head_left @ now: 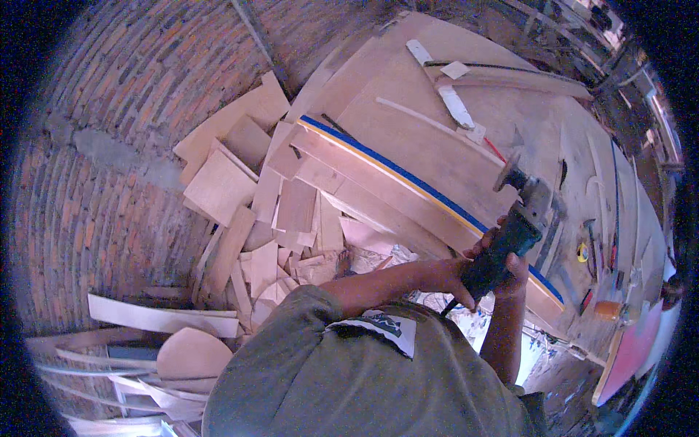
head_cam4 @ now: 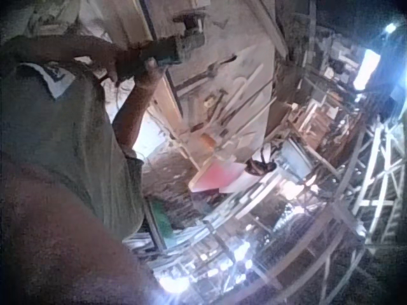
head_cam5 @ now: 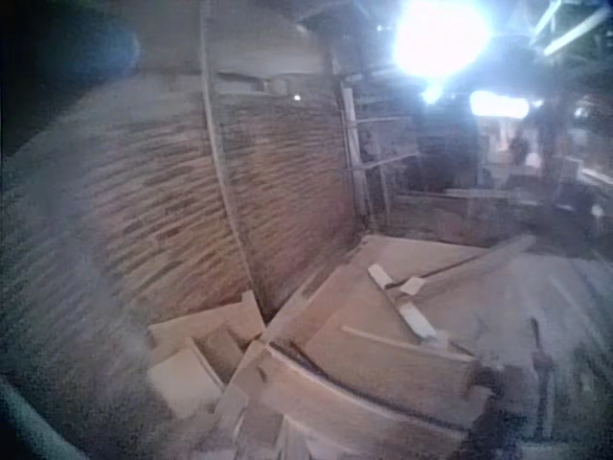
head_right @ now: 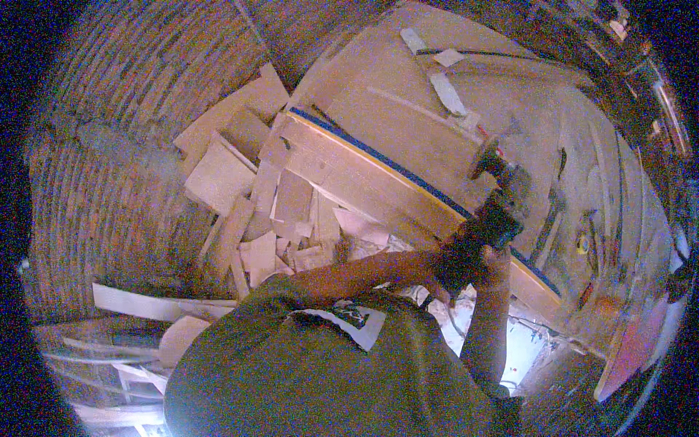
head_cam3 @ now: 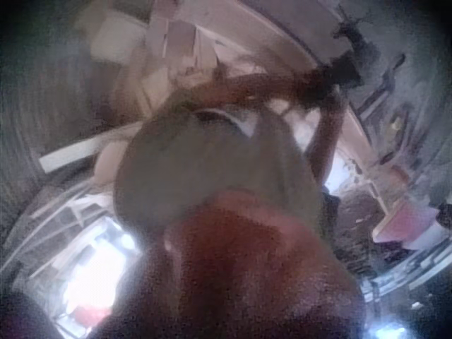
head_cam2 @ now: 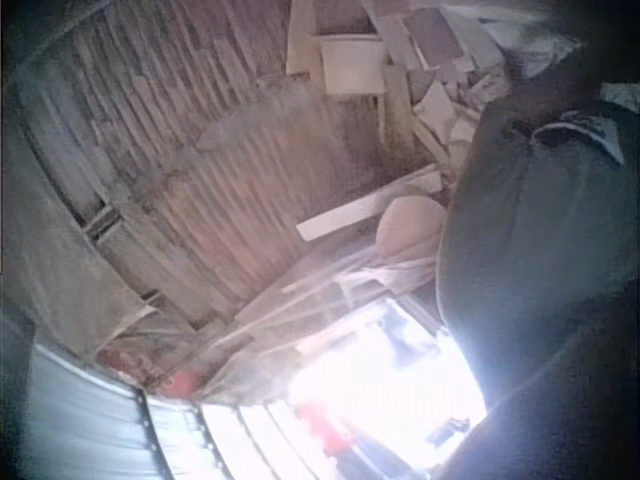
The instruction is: The person marks a curved line on a long wooden plank using a flexible ruler and a pencil, then uses an angle grinder to cut and smooth the plank along the marked line.
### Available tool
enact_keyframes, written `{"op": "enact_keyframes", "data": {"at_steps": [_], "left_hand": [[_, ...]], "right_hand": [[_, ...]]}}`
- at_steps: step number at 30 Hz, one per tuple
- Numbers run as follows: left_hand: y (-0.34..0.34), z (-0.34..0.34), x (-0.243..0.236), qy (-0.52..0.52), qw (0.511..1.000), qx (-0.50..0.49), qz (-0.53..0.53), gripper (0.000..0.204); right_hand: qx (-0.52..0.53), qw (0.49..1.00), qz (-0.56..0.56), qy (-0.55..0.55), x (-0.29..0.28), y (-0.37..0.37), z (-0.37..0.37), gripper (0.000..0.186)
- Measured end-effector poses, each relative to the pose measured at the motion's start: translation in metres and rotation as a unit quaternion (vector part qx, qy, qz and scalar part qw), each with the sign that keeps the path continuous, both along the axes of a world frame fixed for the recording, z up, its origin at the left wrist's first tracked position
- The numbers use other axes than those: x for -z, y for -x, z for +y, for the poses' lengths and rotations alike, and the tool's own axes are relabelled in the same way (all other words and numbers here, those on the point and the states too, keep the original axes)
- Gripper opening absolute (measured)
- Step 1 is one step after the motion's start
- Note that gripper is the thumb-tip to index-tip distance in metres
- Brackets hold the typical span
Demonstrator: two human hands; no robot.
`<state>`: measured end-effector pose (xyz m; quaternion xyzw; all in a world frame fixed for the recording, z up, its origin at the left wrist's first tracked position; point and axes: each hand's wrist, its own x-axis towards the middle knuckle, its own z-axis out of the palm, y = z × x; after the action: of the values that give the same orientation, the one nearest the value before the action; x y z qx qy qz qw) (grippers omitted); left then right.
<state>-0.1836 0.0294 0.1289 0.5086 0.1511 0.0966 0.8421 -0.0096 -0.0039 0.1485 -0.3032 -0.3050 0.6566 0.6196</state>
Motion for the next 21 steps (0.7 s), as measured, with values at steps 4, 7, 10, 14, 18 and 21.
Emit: {"op": "enact_keyframes", "data": {"at_steps": [4,7,10,14,18,21], "left_hand": [[0.019,0.026,0.020,0.037,0.997,-0.006,0.073,0.046],[0.043,0.034,0.018,0.045,0.998,-0.025,0.040,0.038],[0.064,0.041,0.045,-0.035,0.998,-0.039,0.047,0.037],[0.076,0.046,0.094,-0.160,0.984,-0.077,0.034,0.037],[0.112,0.069,0.069,-0.136,0.985,-0.091,0.055,0.039],[0.122,0.079,0.059,-0.123,0.984,-0.108,0.068,0.040]], "right_hand": [[0.101,0.991,-0.073,0.048,-0.001,0.038,0.012,0.072],[0.107,0.988,0.083,0.074,0.011,0.060,0.021,0.076],[0.166,0.979,0.025,0.114,0.013,0.090,0.032,0.074],[0.149,0.981,-0.013,0.121,0.005,0.131,0.053,0.072],[0.131,0.981,0.038,0.137,0.009,0.153,0.075,0.070],[0.121,0.980,0.037,0.152,0.014,0.160,0.091,0.067]]}}
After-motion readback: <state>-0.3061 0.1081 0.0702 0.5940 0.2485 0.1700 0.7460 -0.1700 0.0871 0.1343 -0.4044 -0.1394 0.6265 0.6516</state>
